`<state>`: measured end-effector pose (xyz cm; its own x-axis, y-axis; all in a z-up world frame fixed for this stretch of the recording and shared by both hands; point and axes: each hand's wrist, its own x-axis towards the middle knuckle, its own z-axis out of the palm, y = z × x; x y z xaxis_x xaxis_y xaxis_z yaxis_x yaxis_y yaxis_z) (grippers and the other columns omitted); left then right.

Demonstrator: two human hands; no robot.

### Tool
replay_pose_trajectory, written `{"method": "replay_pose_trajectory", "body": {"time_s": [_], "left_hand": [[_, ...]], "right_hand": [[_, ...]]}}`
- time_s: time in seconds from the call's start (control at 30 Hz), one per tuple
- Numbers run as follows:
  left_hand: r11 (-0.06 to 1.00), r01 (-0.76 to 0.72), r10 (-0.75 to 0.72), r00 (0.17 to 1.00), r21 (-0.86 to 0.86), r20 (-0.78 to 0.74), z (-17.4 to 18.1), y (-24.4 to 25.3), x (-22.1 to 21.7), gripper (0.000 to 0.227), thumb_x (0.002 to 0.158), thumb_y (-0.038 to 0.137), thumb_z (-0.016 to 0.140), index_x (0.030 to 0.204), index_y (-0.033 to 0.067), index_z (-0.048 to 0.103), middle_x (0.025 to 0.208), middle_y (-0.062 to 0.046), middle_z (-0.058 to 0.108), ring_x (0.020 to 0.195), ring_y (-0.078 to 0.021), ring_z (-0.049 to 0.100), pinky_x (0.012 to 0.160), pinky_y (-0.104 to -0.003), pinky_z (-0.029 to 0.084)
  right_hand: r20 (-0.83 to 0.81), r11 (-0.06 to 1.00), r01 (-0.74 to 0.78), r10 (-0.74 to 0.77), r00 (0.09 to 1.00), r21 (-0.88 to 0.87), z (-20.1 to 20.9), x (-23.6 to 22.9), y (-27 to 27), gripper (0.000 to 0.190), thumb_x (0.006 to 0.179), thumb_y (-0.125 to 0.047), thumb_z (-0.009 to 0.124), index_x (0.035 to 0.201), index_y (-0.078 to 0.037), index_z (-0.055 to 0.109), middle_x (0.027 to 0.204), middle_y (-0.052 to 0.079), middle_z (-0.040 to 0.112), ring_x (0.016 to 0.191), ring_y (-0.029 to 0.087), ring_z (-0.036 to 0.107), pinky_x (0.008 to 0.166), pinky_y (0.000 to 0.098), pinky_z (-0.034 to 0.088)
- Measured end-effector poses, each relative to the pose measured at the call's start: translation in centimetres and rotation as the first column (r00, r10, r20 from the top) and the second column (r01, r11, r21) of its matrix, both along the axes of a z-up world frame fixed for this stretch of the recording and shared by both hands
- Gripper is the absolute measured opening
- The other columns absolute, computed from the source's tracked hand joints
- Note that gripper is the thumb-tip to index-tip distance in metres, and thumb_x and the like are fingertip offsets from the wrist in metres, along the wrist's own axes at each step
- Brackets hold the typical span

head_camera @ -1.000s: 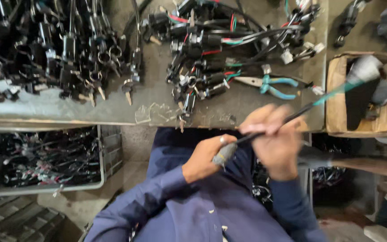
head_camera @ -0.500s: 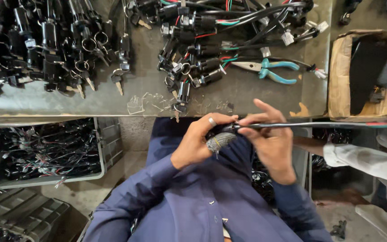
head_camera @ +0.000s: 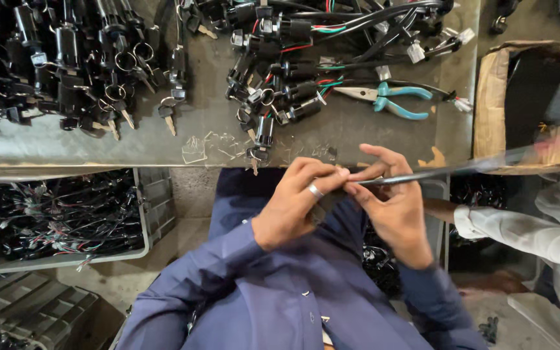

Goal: The person repeatedly strips the outer insulation from black wires using pliers. They pick up each wire from a pile on the table, strip a short length of insulation, and place the wire back on the table. The process is repeated for multiple wires throughout the clip.

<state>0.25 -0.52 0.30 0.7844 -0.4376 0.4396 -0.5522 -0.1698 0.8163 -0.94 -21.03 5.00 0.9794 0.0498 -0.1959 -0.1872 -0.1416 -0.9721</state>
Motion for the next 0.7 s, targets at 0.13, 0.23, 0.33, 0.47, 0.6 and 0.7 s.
{"method": "replay_pose_trajectory", "body": {"time_s": [0.13, 0.23, 0.33, 0.47, 0.6, 0.7], "left_hand": [[0.993, -0.017, 0.002, 0.992, -0.118, -0.127, 0.6, -0.6, 0.1, 0.054, 0.084, 0.002, 0.078, 0.132, 0.0062, 0.056, 0.129, -0.014, 0.060, 0.121, -0.0333, 0.060, 0.105, -0.041, 0.050], [0.974, 0.020, -0.088, 0.950, -0.225, -0.299, 0.2, -0.5, -0.6, 0.043, 0.093, 0.003, 0.075, 0.131, 0.0048, 0.056, 0.127, -0.013, 0.064, 0.119, -0.0280, 0.066, 0.103, -0.036, 0.053], [0.932, -0.004, -0.233, 0.760, -0.363, -0.607, -0.3, -0.2, 0.0, 0.039, 0.096, 0.007, 0.073, 0.131, 0.0037, 0.058, 0.118, -0.013, 0.066, 0.106, -0.0224, 0.066, 0.092, -0.033, 0.055], [0.885, 0.040, -0.372, 0.658, -0.463, -0.655, -0.3, -0.5, 0.3, 0.037, 0.099, 0.006, 0.070, 0.134, 0.0024, 0.058, 0.123, -0.013, 0.067, 0.113, -0.0202, 0.064, 0.099, -0.031, 0.053], [0.960, 0.005, -0.086, 0.957, -0.281, -0.278, 0.2, -0.8, 0.1, 0.044, 0.093, 0.001, 0.074, 0.134, 0.0047, 0.057, 0.129, -0.012, 0.061, 0.120, -0.0245, 0.063, 0.105, -0.034, 0.051], [0.995, -0.039, 0.034, 0.998, -0.094, -0.054, 0.1, -0.9, 0.3, 0.058, 0.079, 0.001, 0.076, 0.134, 0.0056, 0.058, 0.128, -0.013, 0.059, 0.119, -0.0299, 0.058, 0.105, -0.037, 0.048]], "right_hand": [[0.040, 0.998, -0.055, 0.055, 0.998, -0.018, 0.3, 0.5, 0.4, 0.067, 0.086, -0.002, 0.079, 0.146, -0.003, 0.049, 0.094, 0.004, 0.070, 0.077, 0.007, 0.066, 0.066, 0.0201, 0.056], [0.009, 0.996, -0.060, 0.061, 0.998, -0.066, 0.4, -0.1, -0.5, 0.069, 0.084, -0.001, 0.079, 0.146, -0.004, 0.049, 0.094, 0.005, 0.072, 0.078, 0.009, 0.068, 0.068, 0.0210, 0.058], [0.089, 0.998, -0.024, 0.029, 0.996, -0.055, -0.3, 0.0, -0.6, 0.067, 0.087, -0.001, 0.079, 0.147, -0.003, 0.049, 0.100, 0.006, 0.071, 0.090, 0.010, 0.066, 0.079, 0.0213, 0.055], [0.078, 0.998, -0.020, 0.016, 0.997, 0.054, -1.4, -0.6, -0.2, 0.060, 0.089, -0.002, 0.078, 0.143, -0.002, 0.052, 0.106, 0.006, 0.069, 0.102, 0.011, 0.066, 0.089, 0.0226, 0.054], [0.101, 0.982, 0.047, -0.066, 0.993, 0.183, -1.2, -0.4, -0.1, 0.066, 0.088, -0.004, 0.078, 0.146, -0.006, 0.045, 0.107, 0.005, 0.068, 0.102, 0.010, 0.067, 0.092, 0.0227, 0.055], [0.059, 0.989, 0.060, -0.069, 0.996, 0.133, -0.4, 0.3, 0.3, 0.068, 0.089, -0.002, 0.079, 0.148, -0.005, 0.046, 0.103, 0.006, 0.068, 0.098, 0.010, 0.066, 0.089, 0.0224, 0.054]]}}
